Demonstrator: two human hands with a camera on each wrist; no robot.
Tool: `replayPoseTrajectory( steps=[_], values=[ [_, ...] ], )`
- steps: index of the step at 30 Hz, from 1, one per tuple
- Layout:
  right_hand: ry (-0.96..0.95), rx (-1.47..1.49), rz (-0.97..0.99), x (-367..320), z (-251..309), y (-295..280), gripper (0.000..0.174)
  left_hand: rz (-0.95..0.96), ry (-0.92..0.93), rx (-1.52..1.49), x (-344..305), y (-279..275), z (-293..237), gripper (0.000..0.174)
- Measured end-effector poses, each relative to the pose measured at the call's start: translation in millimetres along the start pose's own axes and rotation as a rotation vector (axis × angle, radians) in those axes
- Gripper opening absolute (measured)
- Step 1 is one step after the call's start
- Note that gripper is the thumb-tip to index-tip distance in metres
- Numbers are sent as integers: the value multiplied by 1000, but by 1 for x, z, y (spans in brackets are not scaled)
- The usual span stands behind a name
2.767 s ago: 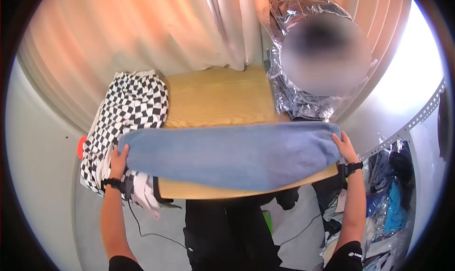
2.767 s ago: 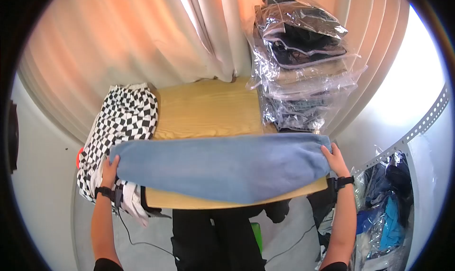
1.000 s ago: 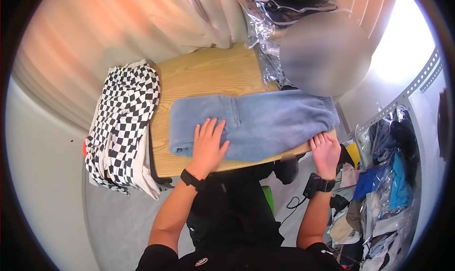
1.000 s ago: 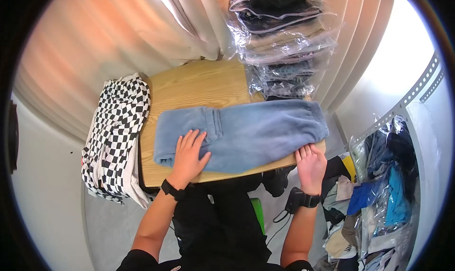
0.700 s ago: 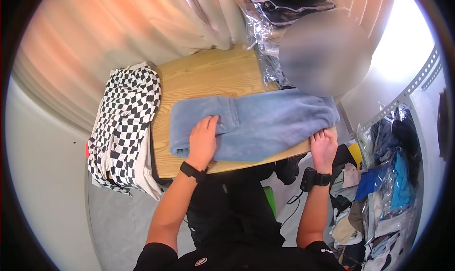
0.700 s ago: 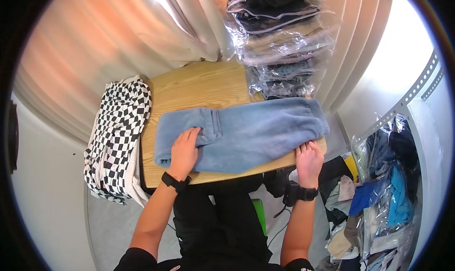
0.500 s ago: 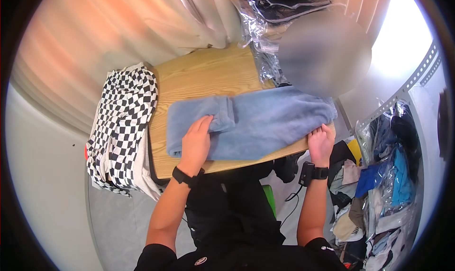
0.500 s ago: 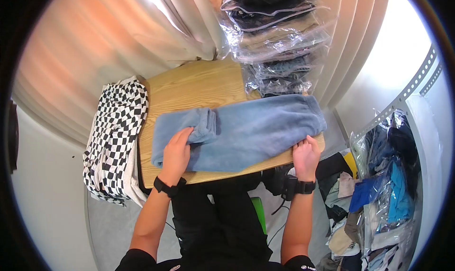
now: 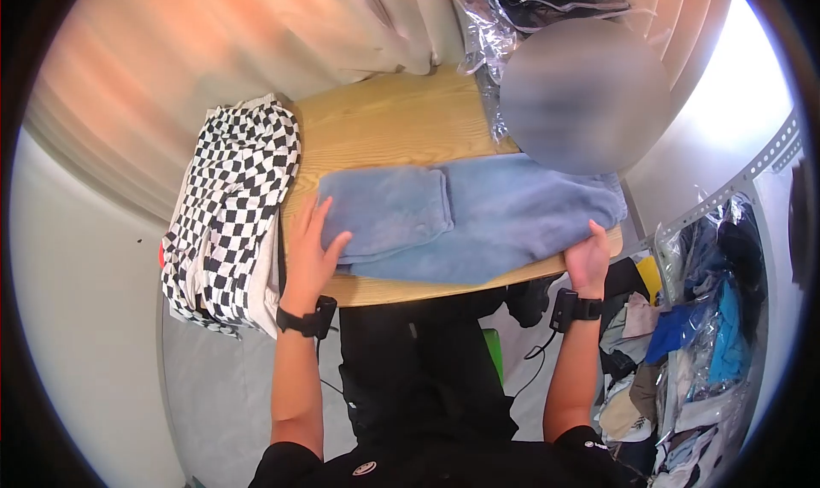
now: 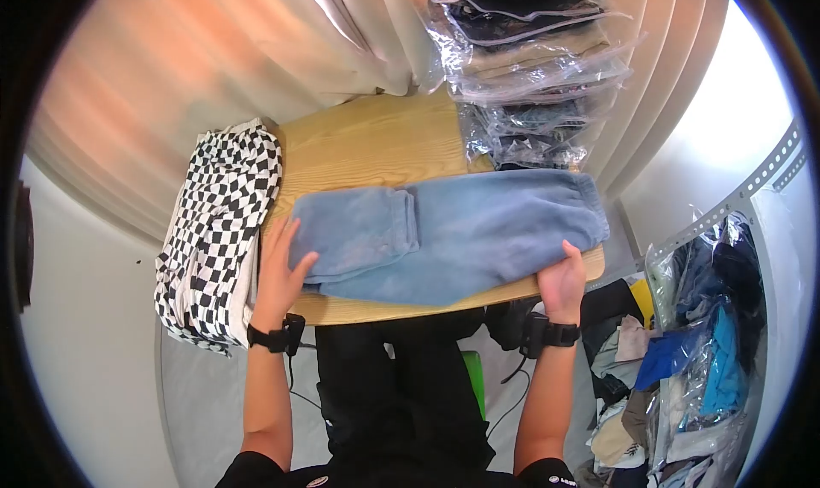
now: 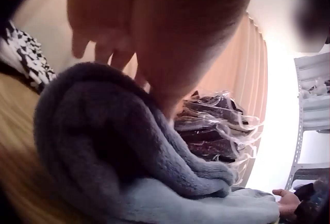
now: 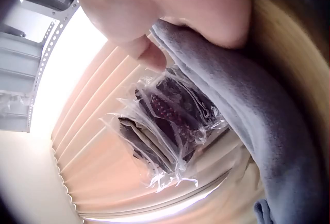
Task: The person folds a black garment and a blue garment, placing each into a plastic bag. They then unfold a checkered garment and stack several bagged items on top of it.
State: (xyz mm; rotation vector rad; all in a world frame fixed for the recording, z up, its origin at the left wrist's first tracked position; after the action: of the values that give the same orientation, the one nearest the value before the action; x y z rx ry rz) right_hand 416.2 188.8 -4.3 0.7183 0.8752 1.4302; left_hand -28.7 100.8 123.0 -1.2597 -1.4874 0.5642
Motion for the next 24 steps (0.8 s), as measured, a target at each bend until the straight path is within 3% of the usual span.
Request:
replayPoseTrajectory(
  steps=[4, 8, 11, 14, 15, 20, 24],
  values=[
    [5, -12, 0, 1, -1, 2, 52, 259, -88, 0, -21, 55, 36, 73],
    [42, -39, -51, 6, -2, -1, 46, 319, -115, -87, -25, 58, 42, 76],
    [4, -40, -156, 15, -2, -5, 43, 65, -122, -449, -24, 49, 50, 70],
    [-75, -83, -162, 22, -3, 6, 42, -372, -583, -1321, -54, 58, 87, 65],
    [-111, -111, -169, 22, 0, 12, 41, -440, -650, -1549, -59, 60, 85, 63],
    [-374, -390, -224, 1, 13, 62, 39, -345, -669, -1608, -70, 66, 92, 58],
    [-562, -915, -159, -34, -19, 161, 34, -343, -648, -1610, -68, 69, 92, 55]
  ],
)
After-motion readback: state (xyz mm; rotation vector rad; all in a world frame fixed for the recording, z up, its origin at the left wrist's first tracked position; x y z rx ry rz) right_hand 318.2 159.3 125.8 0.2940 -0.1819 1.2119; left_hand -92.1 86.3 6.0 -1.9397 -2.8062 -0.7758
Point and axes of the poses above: each hand's wrist, its own x-axis towards the middle knuckle, its own y-axis out of the palm, z = x × y, the point moved 10 cm from there along x, towards the middle knuckle, and after that the axes turned 7 degrees about y, right-handed, at the moved point
